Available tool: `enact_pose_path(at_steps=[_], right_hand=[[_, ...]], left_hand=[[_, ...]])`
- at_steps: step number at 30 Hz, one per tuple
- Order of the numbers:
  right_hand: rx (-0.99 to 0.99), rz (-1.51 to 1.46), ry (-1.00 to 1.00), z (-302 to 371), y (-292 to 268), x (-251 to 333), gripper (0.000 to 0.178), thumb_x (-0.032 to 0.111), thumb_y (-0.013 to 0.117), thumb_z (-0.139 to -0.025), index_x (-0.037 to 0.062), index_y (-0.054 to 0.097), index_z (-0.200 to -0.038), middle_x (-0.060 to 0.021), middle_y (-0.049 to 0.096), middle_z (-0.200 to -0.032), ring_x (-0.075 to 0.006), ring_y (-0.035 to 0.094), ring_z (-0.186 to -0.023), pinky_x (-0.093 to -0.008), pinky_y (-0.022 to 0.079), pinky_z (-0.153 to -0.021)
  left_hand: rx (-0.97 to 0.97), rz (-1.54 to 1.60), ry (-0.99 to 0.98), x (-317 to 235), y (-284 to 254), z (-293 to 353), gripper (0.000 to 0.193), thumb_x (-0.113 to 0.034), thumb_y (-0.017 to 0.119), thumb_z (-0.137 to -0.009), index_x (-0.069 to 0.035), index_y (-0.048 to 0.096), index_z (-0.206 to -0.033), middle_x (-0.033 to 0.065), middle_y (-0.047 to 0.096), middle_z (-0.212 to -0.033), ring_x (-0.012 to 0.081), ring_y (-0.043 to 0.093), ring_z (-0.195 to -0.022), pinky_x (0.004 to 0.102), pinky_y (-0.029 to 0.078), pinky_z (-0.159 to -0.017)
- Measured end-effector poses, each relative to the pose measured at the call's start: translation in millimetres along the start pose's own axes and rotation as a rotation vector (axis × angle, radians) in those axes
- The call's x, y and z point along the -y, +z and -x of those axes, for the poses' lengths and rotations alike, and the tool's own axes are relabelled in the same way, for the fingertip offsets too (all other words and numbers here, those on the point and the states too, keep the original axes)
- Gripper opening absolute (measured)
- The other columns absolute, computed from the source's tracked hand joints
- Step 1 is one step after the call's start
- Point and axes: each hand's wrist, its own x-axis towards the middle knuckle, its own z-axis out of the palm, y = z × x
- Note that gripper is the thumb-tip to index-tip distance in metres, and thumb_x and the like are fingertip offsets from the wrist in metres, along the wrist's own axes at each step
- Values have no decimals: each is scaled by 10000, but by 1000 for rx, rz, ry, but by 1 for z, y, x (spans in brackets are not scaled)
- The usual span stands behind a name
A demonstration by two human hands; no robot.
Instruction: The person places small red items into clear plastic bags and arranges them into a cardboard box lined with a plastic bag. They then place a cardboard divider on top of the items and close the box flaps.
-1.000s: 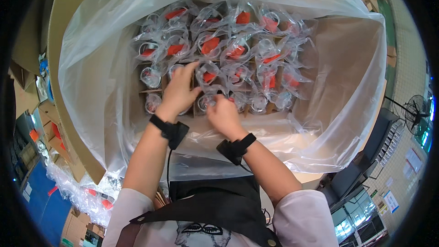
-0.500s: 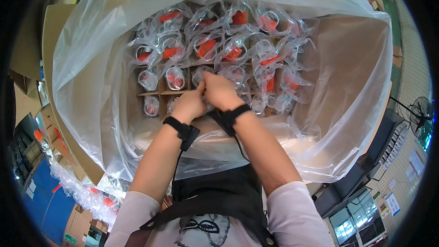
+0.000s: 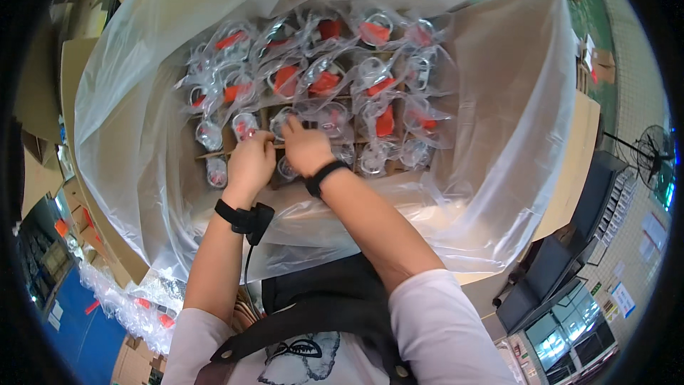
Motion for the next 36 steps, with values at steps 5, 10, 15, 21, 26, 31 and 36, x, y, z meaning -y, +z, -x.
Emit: enact_pose_path(at_steps=[5,10,15,21,26,31,36], right_hand=[[-52,-225,236,105,-33,-23,324,67,594,-788,-4,573,-1104,-214,666,-943,-412,644,-838,-484,516,-747],[-550,-385,47,80,-27,-41,315,20,626,-759,-7,584,-1070,-204,665,-893,-423,631,-845,-489,509,-767],[-274,-177,268,18,-14,-66,193,106,520,-839,15,638,-961,-217,659,-955,-396,637,-896,-460,519,-769],[-213,-425,199,34,-37,-74,272,67,504,-822,-3,632,-1051,-222,660,-1050,-355,663,-906,-446,520,-768],[94,148,90,30,-29,-66,383,128,514,-848,13,555,-1211,-185,498,-1357,-322,656,-988,-406,536,-805],[285,277,108,6,-34,-60,335,149,503,-862,31,624,-1151,-171,615,-1185,-267,663,-965,-385,539,-770],[-347,-453,32,91,-33,-44,142,73,559,-811,-30,621,-887,-210,644,-894,-402,636,-810,-475,508,-754]], left_hand=[[-75,335,374,-21,31,-21,327,-115,584,-848,-47,602,-1167,196,627,-1034,375,601,-958,436,479,-836],[110,626,194,-44,75,-22,395,-87,565,-830,-37,579,-1221,189,624,-915,379,610,-879,425,481,-814],[294,592,9,-51,72,-7,586,-113,520,-837,-124,395,-1410,237,643,-965,375,637,-891,425,496,-800],[554,-35,-80,-64,86,-25,674,-192,565,-829,-173,325,-1458,224,653,-1071,373,639,-996,470,508,-831],[430,1,-54,-73,82,-30,395,-190,595,-830,-87,569,-1210,227,665,-1029,385,643,-966,475,520,-814],[170,1,92,-58,59,1,203,-165,551,-836,-46,667,-954,232,655,-825,413,632,-810,496,496,-723],[-10,268,51,-78,48,-16,337,-321,599,-861,4,616,-947,226,657,-823,403,638,-810,473,501,-725]])
